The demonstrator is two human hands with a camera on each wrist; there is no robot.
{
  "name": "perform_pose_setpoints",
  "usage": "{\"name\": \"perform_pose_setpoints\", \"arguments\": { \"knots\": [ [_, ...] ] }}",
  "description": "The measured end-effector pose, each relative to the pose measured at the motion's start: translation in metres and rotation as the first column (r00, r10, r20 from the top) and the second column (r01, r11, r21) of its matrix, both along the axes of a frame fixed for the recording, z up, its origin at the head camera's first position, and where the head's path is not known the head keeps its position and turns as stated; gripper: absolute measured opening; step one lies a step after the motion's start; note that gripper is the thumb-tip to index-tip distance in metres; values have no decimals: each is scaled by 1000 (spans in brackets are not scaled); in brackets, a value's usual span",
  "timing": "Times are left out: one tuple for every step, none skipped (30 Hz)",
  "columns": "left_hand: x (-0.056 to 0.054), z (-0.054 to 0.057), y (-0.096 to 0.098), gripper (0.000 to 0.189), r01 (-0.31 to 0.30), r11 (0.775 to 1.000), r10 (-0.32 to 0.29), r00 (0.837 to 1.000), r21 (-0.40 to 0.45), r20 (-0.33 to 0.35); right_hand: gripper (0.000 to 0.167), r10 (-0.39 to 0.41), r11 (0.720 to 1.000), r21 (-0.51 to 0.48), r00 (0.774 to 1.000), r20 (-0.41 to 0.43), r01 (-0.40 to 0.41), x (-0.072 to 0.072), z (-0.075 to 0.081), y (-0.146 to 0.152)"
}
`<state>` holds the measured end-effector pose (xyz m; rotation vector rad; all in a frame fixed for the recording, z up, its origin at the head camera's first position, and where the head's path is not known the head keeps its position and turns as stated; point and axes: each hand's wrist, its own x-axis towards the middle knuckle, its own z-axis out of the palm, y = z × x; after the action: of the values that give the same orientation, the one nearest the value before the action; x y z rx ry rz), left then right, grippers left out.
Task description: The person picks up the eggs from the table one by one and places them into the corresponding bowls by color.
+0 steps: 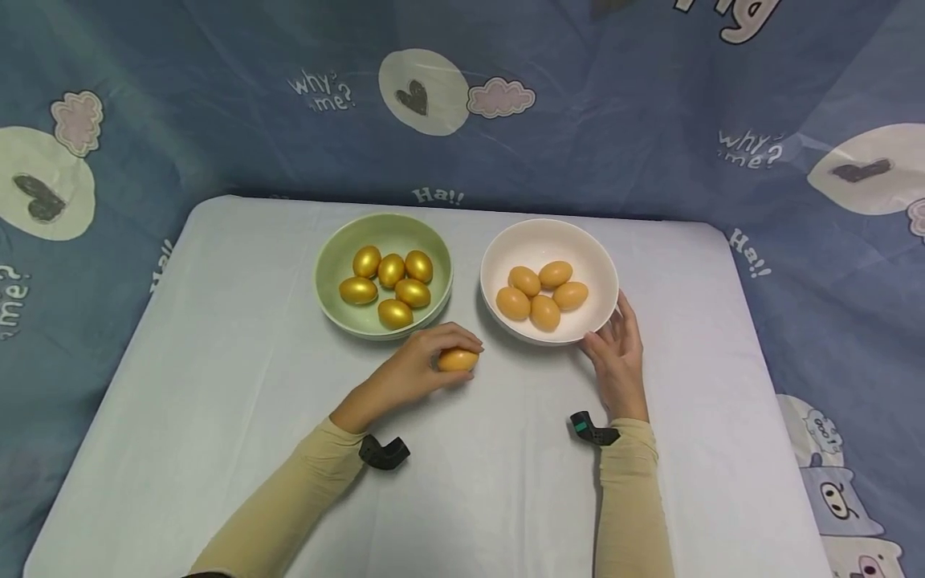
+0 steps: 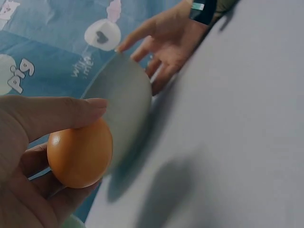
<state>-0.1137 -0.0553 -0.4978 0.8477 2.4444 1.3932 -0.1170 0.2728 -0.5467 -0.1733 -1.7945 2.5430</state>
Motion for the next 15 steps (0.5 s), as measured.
{"name": "perform_pose_setpoints", "arguments": {
  "knots": [
    [-4,3,3,34,4,1000,-4,1000,-4,-9,80,0,1000,0,1000,1,0,0,0,0],
    [-8,5,7,34,11,1000,-11,1000,-6,-17,80,0,1000,1,1000,1,0,0,1,0],
    [-12,8,11,34,17,1000,-17,1000,-1,-22,80,-1,1000,3,1000,0,1,0,1,-1],
    [-16,10,14,33,23,1000,-23,999,5,-30,80,-2,1000,5,1000,0,2,1,1,-1],
    [-21,12,18,33,28,1000,-28,999,14,-39,81,-3,1000,7,1000,2,3,1,1,-1],
    [-25,15,21,34,32,999,-31,999,26,-43,81,-3,1000,5,1000,2,3,1,1,-1],
    [-29,17,24,35,37,999,-35,998,39,-45,81,-3,1000,4,1000,3,3,1,1,-1],
    [-33,19,27,36,42,998,-40,998,52,-44,81,-4,1000,6,1000,5,4,1,1,-1],
    [-37,21,29,38,47,997,-44,998,65,-38,81,-5,1000,6,1000,7,5,1,1,-1],
    [-40,23,30,39,48,996,-46,998,70,-30,81,-4,1000,5,1000,9,4,2,1,-1],
    [-42,25,31,42,50,996,-49,999,74,-18,81,-3,1000,7,1000,10,3,1,1,-1],
    [-44,27,32,43,51,996,-51,999,78,-1,81,-1,1000,6,1000,9,1,1,2,-1],
    [-46,30,32,44,51,996,-52,999,77,14,81,0,1000,9,1000,9,0,1,2,0],
    [-46,32,32,45,53,996,-55,998,76,25,81,0,1000,9,1000,8,0,1,2,0],
    [-47,33,32,45,52,996,-54,998,73,32,81,0,1000,3,1000,4,0,1,2,1]
  ]
}}
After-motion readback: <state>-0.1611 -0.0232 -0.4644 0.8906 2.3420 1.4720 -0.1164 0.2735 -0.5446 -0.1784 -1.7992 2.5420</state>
